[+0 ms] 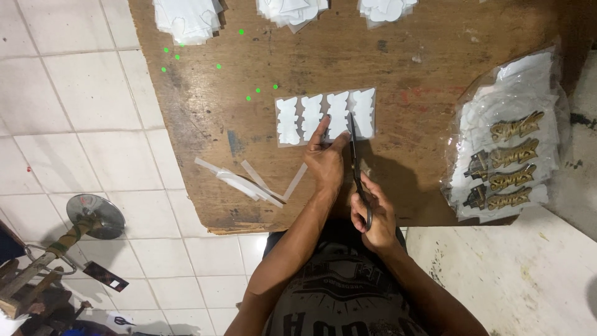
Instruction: Cutting printed labels from a sheet using scissors and organizing them on a table
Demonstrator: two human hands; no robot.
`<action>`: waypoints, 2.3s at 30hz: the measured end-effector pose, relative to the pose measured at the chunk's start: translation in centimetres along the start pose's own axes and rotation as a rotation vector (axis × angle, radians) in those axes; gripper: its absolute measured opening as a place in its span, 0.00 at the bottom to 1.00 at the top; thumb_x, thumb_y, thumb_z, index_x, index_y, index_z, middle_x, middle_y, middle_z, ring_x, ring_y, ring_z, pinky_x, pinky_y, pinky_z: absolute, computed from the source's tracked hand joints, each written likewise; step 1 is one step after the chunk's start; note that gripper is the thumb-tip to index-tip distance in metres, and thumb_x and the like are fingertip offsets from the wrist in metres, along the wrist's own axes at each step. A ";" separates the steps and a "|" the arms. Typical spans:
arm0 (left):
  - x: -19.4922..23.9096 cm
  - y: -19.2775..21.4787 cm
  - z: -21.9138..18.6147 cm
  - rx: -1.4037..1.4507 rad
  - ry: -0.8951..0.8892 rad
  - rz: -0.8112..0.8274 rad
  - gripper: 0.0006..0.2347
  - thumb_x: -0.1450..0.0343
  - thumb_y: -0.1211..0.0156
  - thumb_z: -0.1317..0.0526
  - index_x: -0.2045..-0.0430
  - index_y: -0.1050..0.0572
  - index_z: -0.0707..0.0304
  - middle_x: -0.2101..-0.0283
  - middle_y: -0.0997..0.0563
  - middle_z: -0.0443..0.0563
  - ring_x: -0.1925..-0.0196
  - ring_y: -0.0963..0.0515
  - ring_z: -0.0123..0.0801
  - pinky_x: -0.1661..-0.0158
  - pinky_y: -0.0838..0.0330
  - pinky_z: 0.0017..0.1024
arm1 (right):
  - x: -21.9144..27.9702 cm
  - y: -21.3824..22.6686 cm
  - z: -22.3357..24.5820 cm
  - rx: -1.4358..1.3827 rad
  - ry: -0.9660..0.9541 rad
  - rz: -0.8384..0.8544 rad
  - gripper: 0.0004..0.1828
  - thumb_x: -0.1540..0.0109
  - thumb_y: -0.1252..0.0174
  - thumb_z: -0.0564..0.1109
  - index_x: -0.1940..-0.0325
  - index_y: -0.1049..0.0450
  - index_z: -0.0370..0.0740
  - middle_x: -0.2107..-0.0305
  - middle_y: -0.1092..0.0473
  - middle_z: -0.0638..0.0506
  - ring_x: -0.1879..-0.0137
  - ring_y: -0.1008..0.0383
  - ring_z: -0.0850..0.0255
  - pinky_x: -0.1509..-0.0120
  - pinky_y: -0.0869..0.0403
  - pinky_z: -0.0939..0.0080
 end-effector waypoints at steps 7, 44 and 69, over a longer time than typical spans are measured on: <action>0.6 -0.2 -0.6 0.002 0.017 0.006 0.25 0.40 0.28 0.75 0.46 0.24 0.69 0.44 0.23 0.71 0.38 0.26 0.47 0.43 0.26 0.35 | -0.8 -1.3 0.9 -0.051 -0.021 -0.044 0.30 0.36 0.39 0.40 0.31 0.37 0.31 0.82 0.37 0.43 0.90 0.37 0.62 0.91 0.42 0.72; 4.1 -1.9 -6.0 0.146 0.023 0.107 0.19 0.34 0.36 0.71 0.47 0.23 0.68 0.47 0.20 0.59 0.56 0.20 0.27 0.52 0.23 0.31 | -5.9 -2.4 7.5 0.094 0.307 -0.150 0.40 0.40 0.32 0.37 0.26 0.41 0.37 0.73 0.29 0.43 0.74 0.26 0.61 0.73 0.24 0.66; 0.4 -1.6 -2.6 0.015 0.000 0.024 0.25 0.41 0.28 0.75 0.48 0.22 0.68 0.45 0.21 0.66 0.37 0.26 0.39 0.42 0.28 0.32 | 4.9 1.5 2.2 0.054 -0.075 0.066 0.30 0.33 0.48 0.52 0.30 0.40 0.35 0.80 0.32 0.40 0.87 0.31 0.56 0.85 0.38 0.66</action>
Point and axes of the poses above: each hand's wrist, its own x-axis away from the middle knuckle, its own y-axis out of the back of the hand, z = x × y, the point moved 6 cm from there along -x, towards the middle knuckle
